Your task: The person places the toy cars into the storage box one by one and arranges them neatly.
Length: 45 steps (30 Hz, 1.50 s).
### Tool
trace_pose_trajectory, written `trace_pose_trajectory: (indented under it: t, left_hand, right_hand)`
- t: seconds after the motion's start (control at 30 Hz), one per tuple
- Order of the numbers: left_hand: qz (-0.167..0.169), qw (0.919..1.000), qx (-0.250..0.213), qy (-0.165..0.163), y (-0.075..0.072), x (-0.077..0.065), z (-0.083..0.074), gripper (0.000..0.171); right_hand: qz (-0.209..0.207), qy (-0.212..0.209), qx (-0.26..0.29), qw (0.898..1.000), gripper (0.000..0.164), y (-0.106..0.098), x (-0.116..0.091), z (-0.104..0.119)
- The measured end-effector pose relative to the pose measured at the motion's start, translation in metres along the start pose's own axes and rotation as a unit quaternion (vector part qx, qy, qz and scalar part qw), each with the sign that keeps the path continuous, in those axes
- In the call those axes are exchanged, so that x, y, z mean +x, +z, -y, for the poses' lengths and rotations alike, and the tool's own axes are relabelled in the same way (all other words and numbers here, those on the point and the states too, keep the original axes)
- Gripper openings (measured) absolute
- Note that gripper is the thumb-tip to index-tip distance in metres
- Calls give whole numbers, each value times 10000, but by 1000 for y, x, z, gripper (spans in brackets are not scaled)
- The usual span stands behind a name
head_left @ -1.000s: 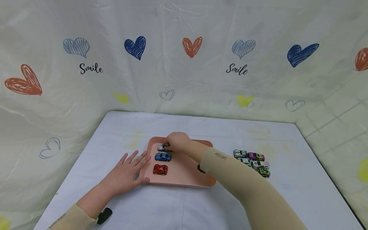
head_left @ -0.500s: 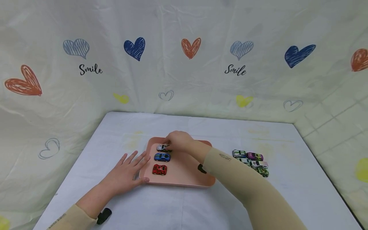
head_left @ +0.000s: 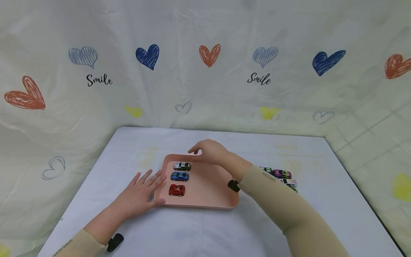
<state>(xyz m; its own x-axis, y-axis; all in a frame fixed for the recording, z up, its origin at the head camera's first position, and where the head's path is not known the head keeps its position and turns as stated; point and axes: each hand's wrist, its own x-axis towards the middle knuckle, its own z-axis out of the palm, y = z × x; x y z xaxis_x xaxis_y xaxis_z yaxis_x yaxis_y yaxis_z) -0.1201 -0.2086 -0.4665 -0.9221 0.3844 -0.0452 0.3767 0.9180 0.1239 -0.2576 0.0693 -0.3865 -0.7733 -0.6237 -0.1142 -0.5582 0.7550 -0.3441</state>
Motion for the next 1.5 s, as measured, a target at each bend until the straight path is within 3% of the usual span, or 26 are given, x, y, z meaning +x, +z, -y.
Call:
trace_pose_trajectory:
  t: [0.27,0.63,1.23,1.5]
  left_hand:
    - [-15,10000,-14,-16,0,-1,-2,87]
    - [48,10000,32,-55,0,-1,-3,86]
    - [53,10000,49,-66,3,1,-1,87]
    - [64,9999,54,-83,2,1,-1,87]
  right_hand:
    - [-288,230,459,9983,35,-17,-23,-22]
    - [-461,723,622,9944,34,-30,-69,-62]
    - [-258,1135,430,9923,35,-24,-152,-137]
    - [-131,1309,194,9911,36,-23,-167,-157]
